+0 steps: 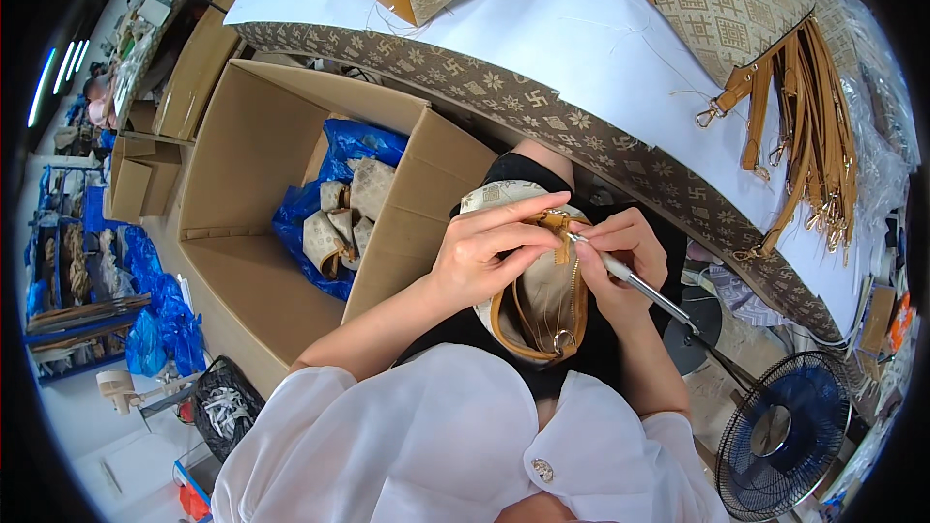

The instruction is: Applying finishing glue or sealant to the edges of handbags using a precision tool.

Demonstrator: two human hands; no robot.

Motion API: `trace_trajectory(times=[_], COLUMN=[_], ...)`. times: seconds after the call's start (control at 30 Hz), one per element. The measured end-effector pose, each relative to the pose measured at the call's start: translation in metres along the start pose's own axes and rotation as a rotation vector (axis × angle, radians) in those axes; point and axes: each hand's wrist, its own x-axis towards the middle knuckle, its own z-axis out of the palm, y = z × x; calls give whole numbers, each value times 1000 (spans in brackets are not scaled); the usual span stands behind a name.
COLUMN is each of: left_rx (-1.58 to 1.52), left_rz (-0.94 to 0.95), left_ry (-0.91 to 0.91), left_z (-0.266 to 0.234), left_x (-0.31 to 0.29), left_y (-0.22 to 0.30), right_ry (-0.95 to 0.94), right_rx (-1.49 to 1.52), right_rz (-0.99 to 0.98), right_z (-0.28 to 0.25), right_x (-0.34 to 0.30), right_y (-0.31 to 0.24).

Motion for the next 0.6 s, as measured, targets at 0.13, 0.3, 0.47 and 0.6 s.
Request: trace_trajectory(times=[0.13, 0.3, 0.47, 0.6], left_rx=[-2, 11, 146, 277], left_rz=[11, -7, 39, 131], left_ry=[-2, -2, -13, 171], left_z=[0, -4, -32, -34], left_x=[0, 1, 35, 52], left_y=[1, 2, -12, -22], right_ry=[-5, 29, 61, 14], right_rx=[-5, 115, 816, 1094], right_rz=[2, 42, 302, 441], right_z=[-1, 2, -8, -1], right_x=[0, 1, 3, 4], right_y=[0, -2, -10, -8])
